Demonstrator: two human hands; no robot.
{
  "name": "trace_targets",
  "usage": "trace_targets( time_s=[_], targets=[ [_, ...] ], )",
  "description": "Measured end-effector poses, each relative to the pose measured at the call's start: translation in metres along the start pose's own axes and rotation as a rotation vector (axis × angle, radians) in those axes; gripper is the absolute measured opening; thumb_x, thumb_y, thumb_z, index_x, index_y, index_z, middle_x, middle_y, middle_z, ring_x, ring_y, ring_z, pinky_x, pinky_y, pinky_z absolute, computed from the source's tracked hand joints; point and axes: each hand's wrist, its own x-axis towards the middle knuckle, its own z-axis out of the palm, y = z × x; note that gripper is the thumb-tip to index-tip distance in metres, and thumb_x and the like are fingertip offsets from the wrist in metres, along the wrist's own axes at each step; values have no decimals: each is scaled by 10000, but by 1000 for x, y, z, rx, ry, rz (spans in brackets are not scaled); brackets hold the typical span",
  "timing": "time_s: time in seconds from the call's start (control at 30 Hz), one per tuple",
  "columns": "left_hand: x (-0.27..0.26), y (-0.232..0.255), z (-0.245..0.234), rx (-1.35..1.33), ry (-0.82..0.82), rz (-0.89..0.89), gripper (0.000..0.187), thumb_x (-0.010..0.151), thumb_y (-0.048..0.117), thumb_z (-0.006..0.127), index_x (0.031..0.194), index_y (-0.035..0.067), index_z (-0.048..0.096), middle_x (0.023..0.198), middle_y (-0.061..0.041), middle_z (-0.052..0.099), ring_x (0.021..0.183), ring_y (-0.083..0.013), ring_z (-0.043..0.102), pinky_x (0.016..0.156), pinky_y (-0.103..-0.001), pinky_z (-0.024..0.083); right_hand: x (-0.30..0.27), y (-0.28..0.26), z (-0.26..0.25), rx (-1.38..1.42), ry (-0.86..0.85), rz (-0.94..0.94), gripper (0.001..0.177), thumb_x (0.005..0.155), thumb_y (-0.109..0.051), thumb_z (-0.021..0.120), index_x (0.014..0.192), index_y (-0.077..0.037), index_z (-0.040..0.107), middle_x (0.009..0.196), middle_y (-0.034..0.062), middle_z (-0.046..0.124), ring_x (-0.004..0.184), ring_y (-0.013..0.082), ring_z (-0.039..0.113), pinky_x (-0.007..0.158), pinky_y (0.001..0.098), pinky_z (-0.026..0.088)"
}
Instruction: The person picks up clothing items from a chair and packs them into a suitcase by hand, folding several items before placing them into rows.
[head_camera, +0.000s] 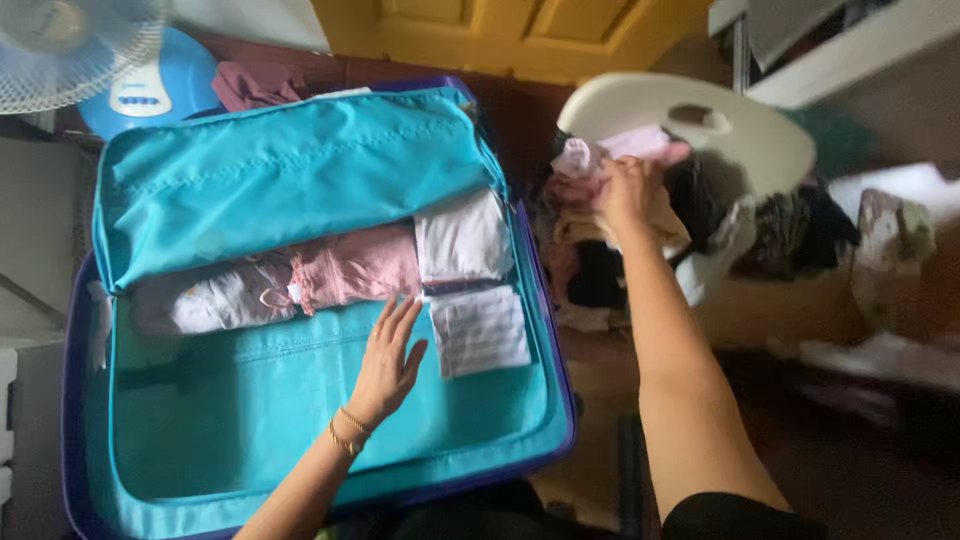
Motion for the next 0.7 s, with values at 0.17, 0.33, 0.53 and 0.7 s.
trace_targets(
  time_s=[0.17,0.33,0.53,0.7],
  targets=[
    [6,7,-2,37,53,-27,637,921,157,667,1501,58,424,1519,-167,477,1461,-392,365,1178,-489,325,30,0,86,-406,-85,-252,809,568,-132,615,1345,-354,647,1495,186,526,1382,535,396,1010,839,190],
    [3,4,-10,-69,29,-63,641,942,151,661,1522,42,411,1526,-173,479,1468,-380,381,1179,-470,342,24,27,88,5,-249,426,305,1033,-235,568,1308,-111,610,1291,182,623,1233,398,554,1185,584,264],
    [15,17,-12,-147,37,-14,645,969,184,640,1539,26,384,1551,-185,458,1462,-378,399,1189,-451,343,23,98,32,230,312,328,265,978,-138,679,1204,-16,616,1203,212,664,1134,366,636,999,446,529],
    [37,43,-8,-184,-10,21,643,971,216,637,1529,19,386,1551,-198,448,1454,-371,405,1183,-441,335,19,127,-15,1079,561,430,320,1049,-108,580,1359,-37,549,1327,126,650,1204,250,640,1009,372,534]
  ],
)
